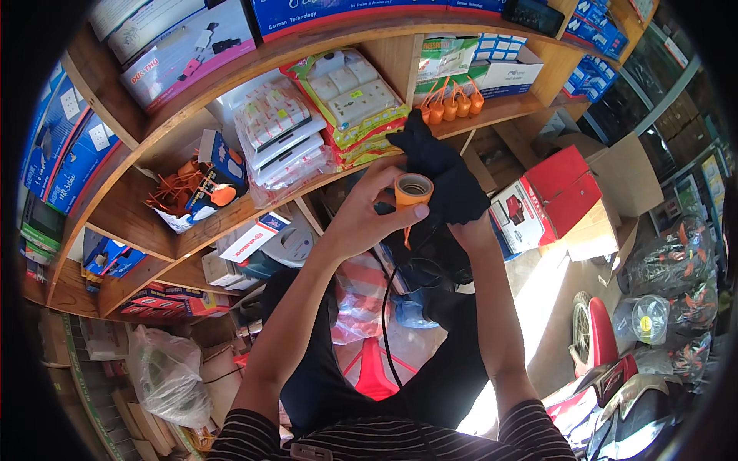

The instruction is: Assembling an electrical socket and cord component in a shop environment.

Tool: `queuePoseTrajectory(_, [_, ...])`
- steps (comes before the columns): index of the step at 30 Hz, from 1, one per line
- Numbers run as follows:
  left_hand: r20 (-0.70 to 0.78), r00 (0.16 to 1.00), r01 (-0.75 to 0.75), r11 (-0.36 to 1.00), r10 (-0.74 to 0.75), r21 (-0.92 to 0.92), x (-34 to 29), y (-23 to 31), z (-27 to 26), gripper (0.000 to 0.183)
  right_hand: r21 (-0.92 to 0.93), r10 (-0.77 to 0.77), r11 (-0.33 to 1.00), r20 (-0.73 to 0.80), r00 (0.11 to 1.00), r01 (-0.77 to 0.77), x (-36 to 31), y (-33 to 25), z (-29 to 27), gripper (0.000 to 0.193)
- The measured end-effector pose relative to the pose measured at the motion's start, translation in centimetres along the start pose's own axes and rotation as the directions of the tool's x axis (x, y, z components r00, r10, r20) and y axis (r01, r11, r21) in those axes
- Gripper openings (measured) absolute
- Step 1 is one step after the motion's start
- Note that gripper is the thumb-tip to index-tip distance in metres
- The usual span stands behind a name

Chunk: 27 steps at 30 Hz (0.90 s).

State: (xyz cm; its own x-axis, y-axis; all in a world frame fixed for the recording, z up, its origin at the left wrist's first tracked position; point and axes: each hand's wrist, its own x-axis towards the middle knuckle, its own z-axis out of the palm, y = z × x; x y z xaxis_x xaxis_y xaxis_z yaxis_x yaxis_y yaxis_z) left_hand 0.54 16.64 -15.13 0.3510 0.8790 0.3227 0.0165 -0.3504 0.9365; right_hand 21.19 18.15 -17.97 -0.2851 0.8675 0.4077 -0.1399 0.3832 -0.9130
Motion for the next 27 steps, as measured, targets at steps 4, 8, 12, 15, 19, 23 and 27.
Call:
queuePoseTrajectory(4, [0.003, 1.0, -0.019, 0.997, 0.019, -0.08, -0.1, 0.2, -0.5, 0.041, 0.376, 0.18, 0.914, -0.044, 0.983, -0.151, -0.1, -0.1, -0.2, 0.034])
queuePoseTrajectory(8, [-0.024, 1.0, 0.012, 0.971, -0.018, -0.238, -0.4, 0.8, -1.0, 0.04, 0.154, 0.107, 0.984, -0.125, 0.986, -0.087, -0.6, 1.3, 0.1, 0.034])
queuePoseTrajectory(12, [0.031, 0.999, -0.032, 0.99, 0.037, -0.138, -0.5, 1.2, -1.1, 0.039, -0.39, -0.032, 0.921, -0.125, 0.992, -0.019, -0.9, 1.6, 0.9, 0.034])
queuePoseTrajectory(15, [0.033, 0.999, 0.013, 0.968, -0.005, -0.249, -0.7, 1.0, -1.4, 0.039, -0.543, 0.141, 0.827, -0.052, 0.989, -0.146, -1.0, 0.0, 1.2, 0.04])
queuePoseTrajectory(19, [0.017, 0.994, 0.106, 0.925, -0.107, -0.366, -0.7, 0.7, -2.3, 0.035, -0.407, 0.425, 0.835, 0.047, 0.904, -0.371, 0.0, -1.6, 2.3, 0.057])
queuePoseTrajectory(23, [0.006, 0.995, 0.099, 0.952, -0.102, -0.29, -0.5, 0.7, -2.7, 0.033, -0.359, 0.129, 0.928, 0.051, 0.99, -0.102, 0.3, -1.7, 3.8, 0.048])
queuePoseTrajectory(27, [-0.075, 0.988, 0.11, 0.948, -0.138, -0.299, -0.3, 0.8, -2.7, 0.033, -0.363, 0.066, 0.93, -0.002, 0.998, -0.062, 0.7, -1.7, 2.0, 0.04])
